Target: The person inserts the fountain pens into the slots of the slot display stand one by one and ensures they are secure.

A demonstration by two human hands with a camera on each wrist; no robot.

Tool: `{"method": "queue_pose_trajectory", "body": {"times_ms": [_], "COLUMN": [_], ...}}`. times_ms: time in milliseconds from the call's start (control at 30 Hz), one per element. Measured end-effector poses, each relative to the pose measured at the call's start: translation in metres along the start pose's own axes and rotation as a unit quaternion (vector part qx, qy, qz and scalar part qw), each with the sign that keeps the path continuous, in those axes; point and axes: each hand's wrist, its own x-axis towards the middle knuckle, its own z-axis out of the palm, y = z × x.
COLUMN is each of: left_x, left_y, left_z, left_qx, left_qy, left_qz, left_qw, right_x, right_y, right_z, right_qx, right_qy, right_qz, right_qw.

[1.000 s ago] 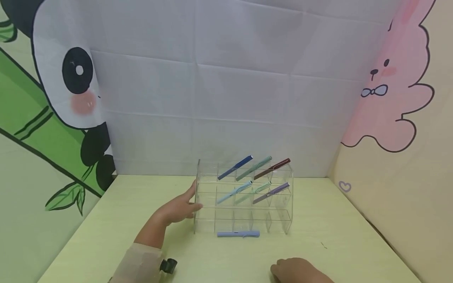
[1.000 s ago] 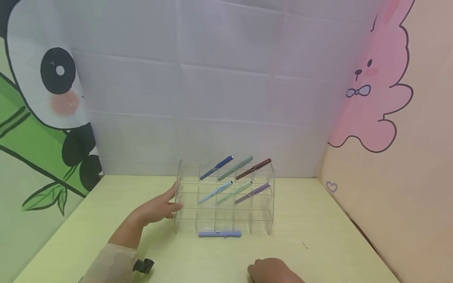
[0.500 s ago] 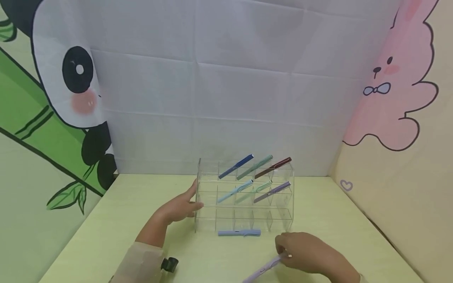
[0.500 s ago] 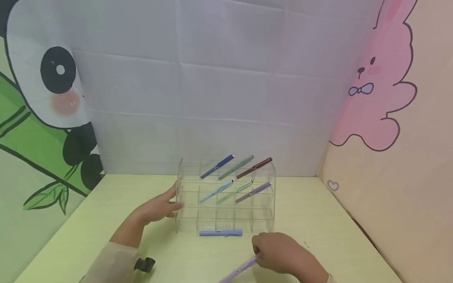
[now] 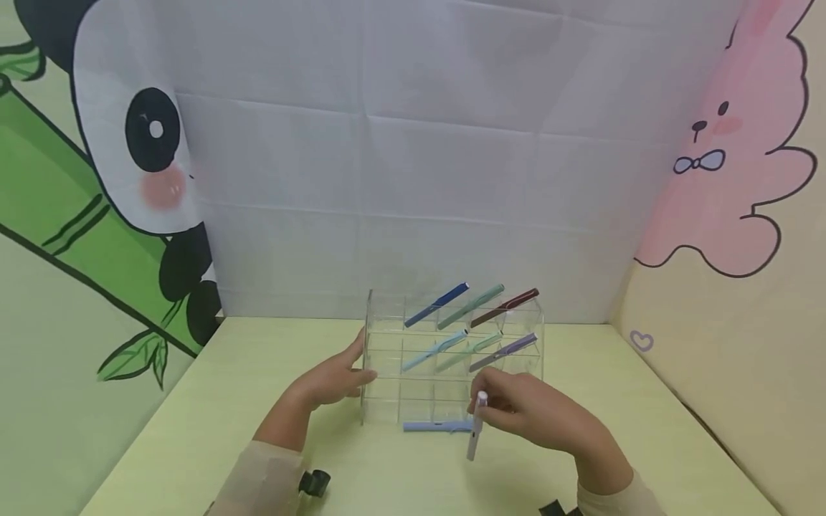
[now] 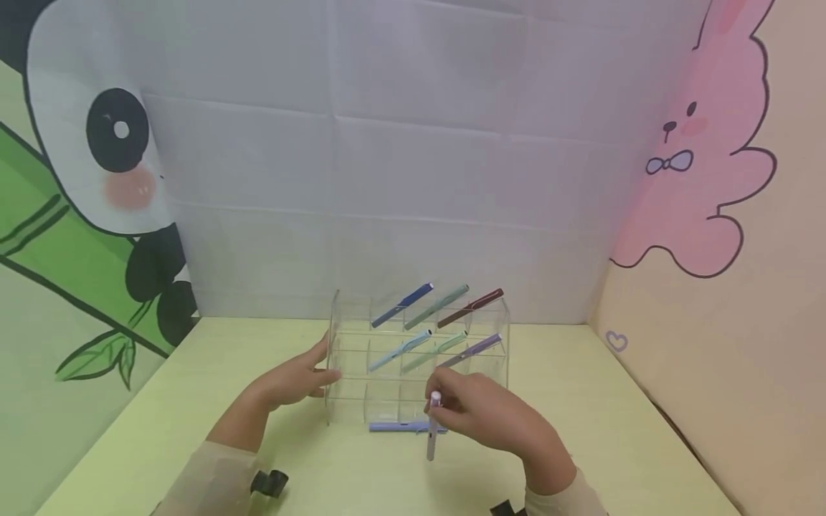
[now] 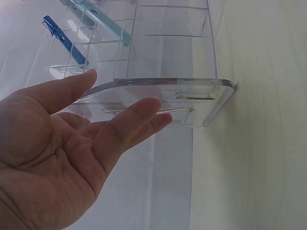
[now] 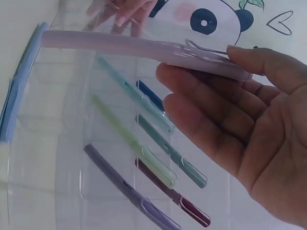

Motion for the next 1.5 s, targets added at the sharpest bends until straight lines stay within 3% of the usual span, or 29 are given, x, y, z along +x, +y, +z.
{"method": "queue_pose_trajectory", "body": {"times_ms": [233, 500, 833, 933, 1000, 1100, 1233, 1333, 1433, 1500], "left_x": [0.002, 0.002, 0.0, 0.001, 0.001, 0.002, 0.002, 0.001, 0.001, 0.001], "left_y": [-0.001, -0.001, 0.001, -0.001, -0.002, -0.002, -0.003, -0.003, -0.001, -0.001], "left_z": [0.001, -0.001, -0.003, -0.002, -0.001, -0.001, -0.001, -0.001, -0.001, -0.001], "left_qx": [0.001, 0.003, 0.009, 0.004, 0.002, -0.002, 0.005, 0.008, 0.007, 0.005], "left_qy": [-0.003, -0.005, -0.009, -0.01, -0.012, -0.016, -0.011, -0.009, -0.011, -0.012], "left_qz": [-0.003, -0.001, 0.012, 0.017, 0.016, 0.018, 0.003, -0.006, -0.002, 0.002], "left_qw": [1.0, 1.0, 0.9998, 0.9998, 0.9998, 0.9997, 0.9999, 0.9999, 0.9999, 0.9999], "right_x": [0.016, 0.029, 0.036, 0.034, 0.033, 0.032, 0.036, 0.04, 0.043, 0.045], "right_y": [0.004, 0.01, 0.012, 0.016, 0.02, 0.027, 0.035, 0.042, 0.05, 0.054], "right_z": [0.015, 0.034, 0.041, 0.038, 0.033, 0.027, 0.025, 0.028, 0.034, 0.038], "right_qx": [0.035, 0.033, 0.011, 0.027, 0.049, 0.097, 0.164, 0.182, 0.18, 0.176], "right_qy": [0.021, -0.027, -0.036, -0.029, -0.011, 0.049, 0.161, 0.231, 0.264, 0.265], "right_qz": [-0.024, -0.001, -0.007, 0.0, 0.003, 0.002, -0.009, -0.007, 0.005, 0.018], "right_qw": [0.999, 0.999, 0.999, 0.999, 0.999, 0.994, 0.973, 0.956, 0.948, 0.948]}}
